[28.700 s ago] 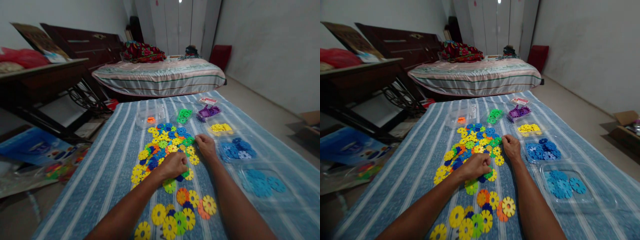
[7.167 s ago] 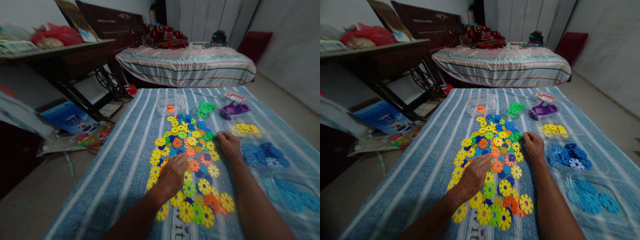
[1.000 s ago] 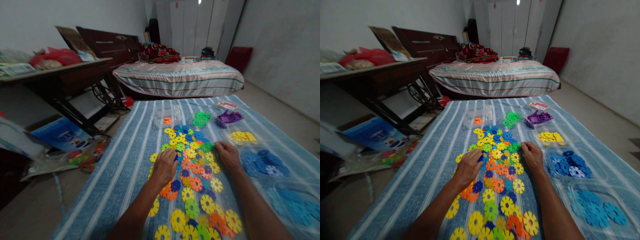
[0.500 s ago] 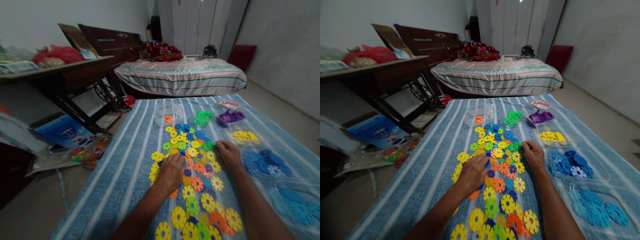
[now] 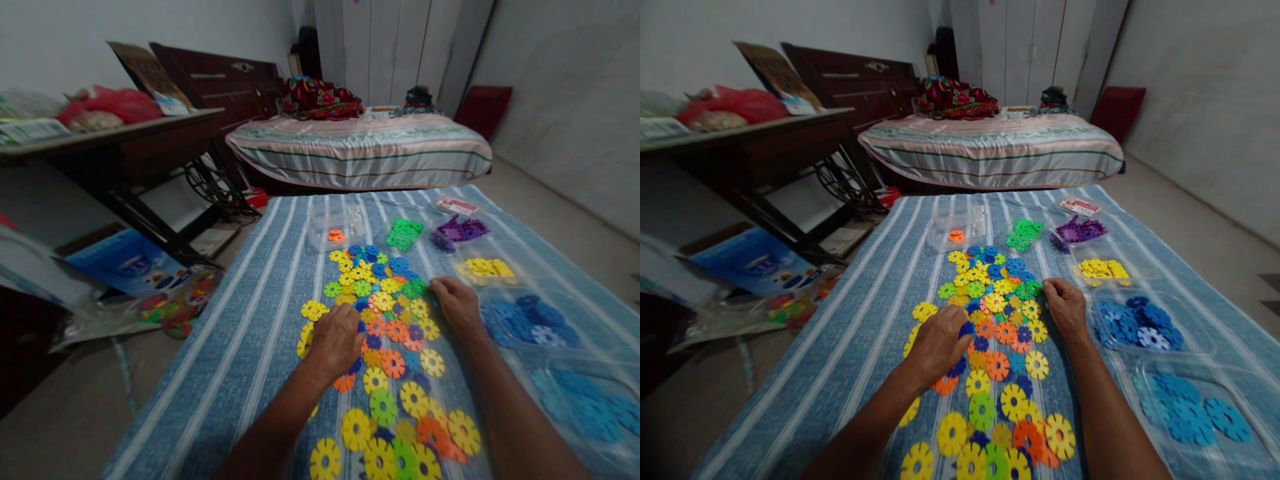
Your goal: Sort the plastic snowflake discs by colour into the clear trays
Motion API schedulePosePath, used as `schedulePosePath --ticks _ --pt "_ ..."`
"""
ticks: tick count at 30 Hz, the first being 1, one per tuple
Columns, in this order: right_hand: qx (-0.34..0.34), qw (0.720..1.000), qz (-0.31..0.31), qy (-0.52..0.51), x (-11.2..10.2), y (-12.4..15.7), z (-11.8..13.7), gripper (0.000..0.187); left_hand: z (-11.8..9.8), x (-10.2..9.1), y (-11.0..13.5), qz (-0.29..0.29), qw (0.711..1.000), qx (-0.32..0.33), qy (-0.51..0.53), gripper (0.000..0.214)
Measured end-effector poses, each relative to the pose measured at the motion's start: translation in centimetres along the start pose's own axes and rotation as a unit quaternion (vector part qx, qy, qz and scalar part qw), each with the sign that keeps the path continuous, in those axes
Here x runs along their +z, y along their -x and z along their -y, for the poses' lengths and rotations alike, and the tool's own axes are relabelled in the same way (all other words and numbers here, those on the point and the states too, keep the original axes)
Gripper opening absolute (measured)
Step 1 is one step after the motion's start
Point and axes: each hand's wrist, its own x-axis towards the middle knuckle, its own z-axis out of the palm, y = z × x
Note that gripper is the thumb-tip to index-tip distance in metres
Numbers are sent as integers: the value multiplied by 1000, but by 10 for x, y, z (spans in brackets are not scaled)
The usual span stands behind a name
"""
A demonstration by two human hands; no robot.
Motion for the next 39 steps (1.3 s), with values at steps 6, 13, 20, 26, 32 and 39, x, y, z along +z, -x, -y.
schedulePosePath --ticks 6,13,20,26,32,39 --pt "21 1000 -4 -10 2 0 3 40 2 0 0 1 1000 2 1 10" --pt "18 1000 -6 -13 2 1 4 42 3 4 -1 -20 1000 3 -11 8" --pt "19 1000 -6 -15 3 -1 4 43 5 10 -1 -55 998 11 -4 9" --pt "17 1000 -3 -7 2 -1 4 41 6 20 -12 -156 987 27 36 11" --pt "14 1000 -6 -8 2 0 2 42 9 32 -25 -143 986 66 52 46" --pt "14 1000 -8 -15 3 0 2 46 8 28 -20 -114 992 46 37 41"
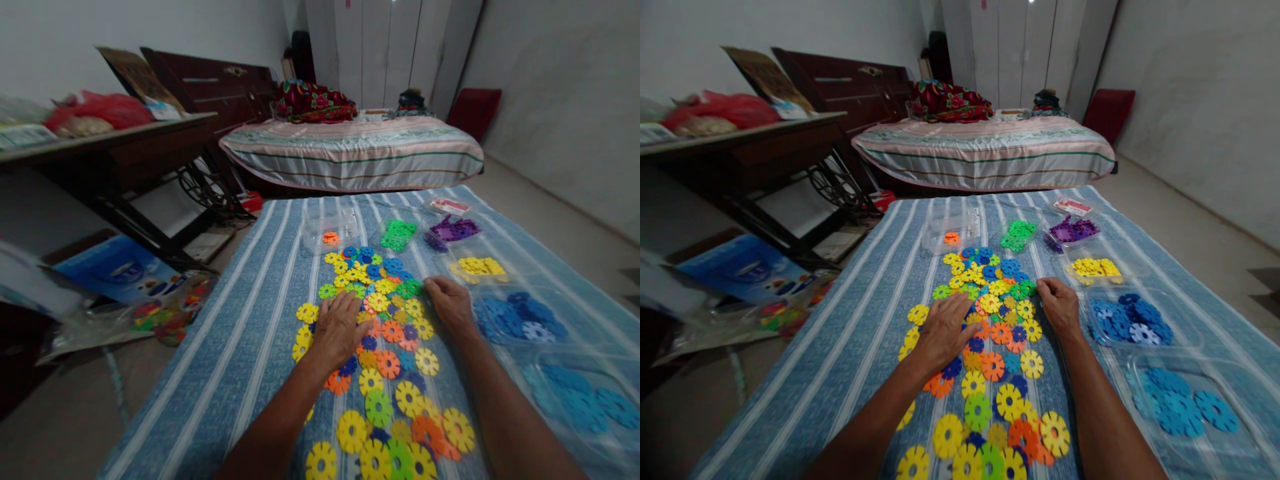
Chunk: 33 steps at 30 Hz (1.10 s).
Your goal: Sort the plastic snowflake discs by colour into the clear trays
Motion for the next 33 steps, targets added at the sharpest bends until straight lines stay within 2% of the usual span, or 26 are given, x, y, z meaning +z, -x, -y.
schedulePosePath --ticks 7,17,33 --pt "-8 1000 -1 8 0 -1 1 49 -1 3 9 -26 1000 3 -12 33" --pt "-2 1000 2 7 -1 -1 2 42 -1 0 6 -30 999 -5 -23 15" --pt "-3 1000 8 -7 1 -2 -1 39 7 4 1 -47 999 -1 -27 18"
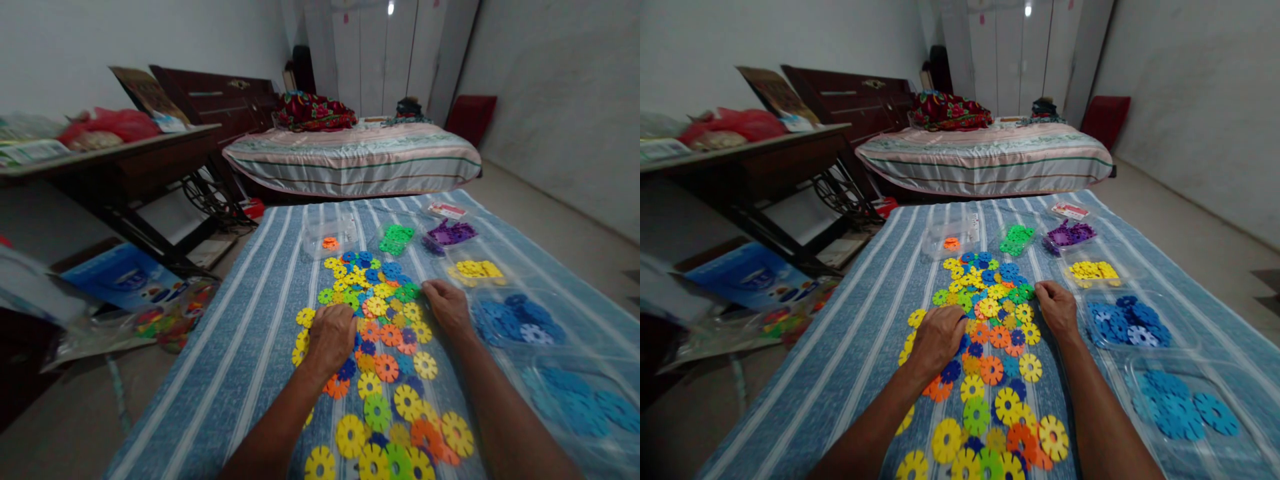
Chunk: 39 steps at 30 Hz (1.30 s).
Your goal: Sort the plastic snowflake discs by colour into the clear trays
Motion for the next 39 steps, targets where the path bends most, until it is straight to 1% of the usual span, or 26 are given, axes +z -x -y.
schedulePosePath --ticks 4,8,14,16,24,31,39 --pt "-1 1000 1 3 1 -1 -4 39 2 0 -1 -10 1000 -1 4 18" --pt "-12 1000 0 -1 2 -2 -4 37 5 3 -3 -33 999 -2 8 19" --pt "-21 1000 0 -2 5 -6 -1 35 20 23 -9 -93 995 26 1 23" --pt "-22 1000 -3 -7 6 -6 -1 35 23 28 -10 -103 994 29 -3 26" --pt "-29 999 3 -18 7 -5 -6 35 22 28 -9 -100 994 24 -25 25" --pt "-21 1000 4 -12 6 -5 -4 35 25 33 -7 -115 993 28 -6 24" --pt "-18 1000 4 7 6 -5 -7 36 23 31 -5 -105 994 26 -19 25"
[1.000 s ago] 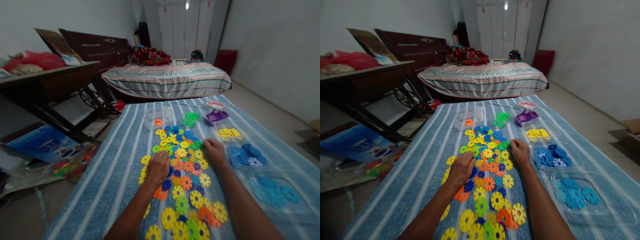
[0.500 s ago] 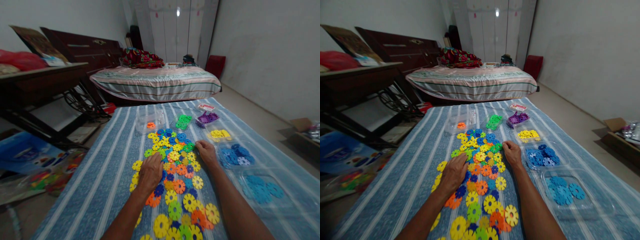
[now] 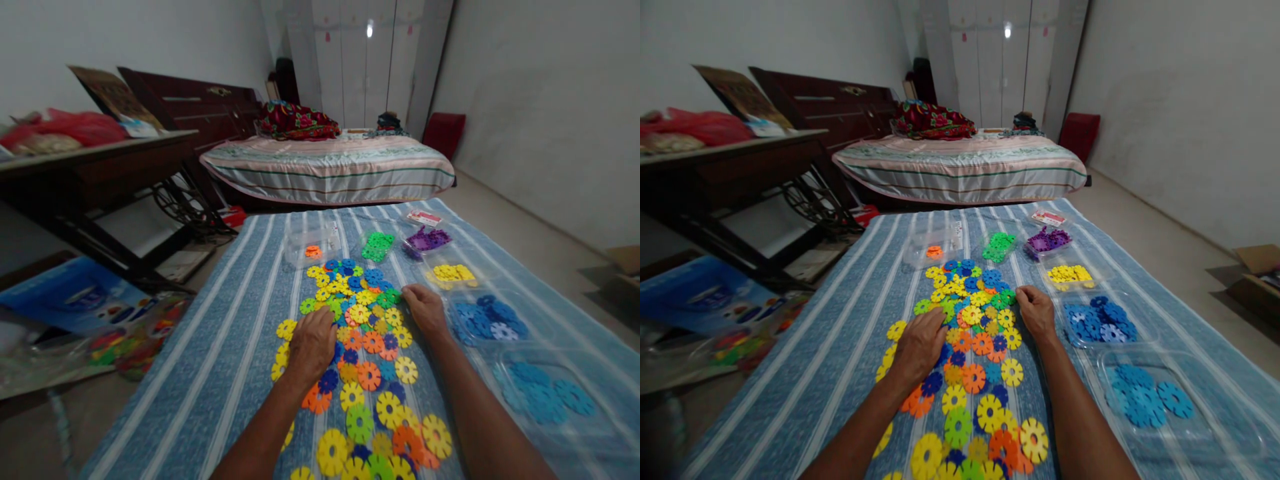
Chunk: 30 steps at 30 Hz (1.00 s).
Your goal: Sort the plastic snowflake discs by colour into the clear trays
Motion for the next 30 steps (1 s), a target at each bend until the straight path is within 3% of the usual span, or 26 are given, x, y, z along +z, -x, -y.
schedulePosePath --ticks 14,30 --pt "-3 1000 3 -1 -2 1 3 33 -2 -7 -1 4 1000 1 6 23" --pt "4 1000 -2 -5 -3 2 2 40 -3 -1 3 -14 999 -18 23 18"
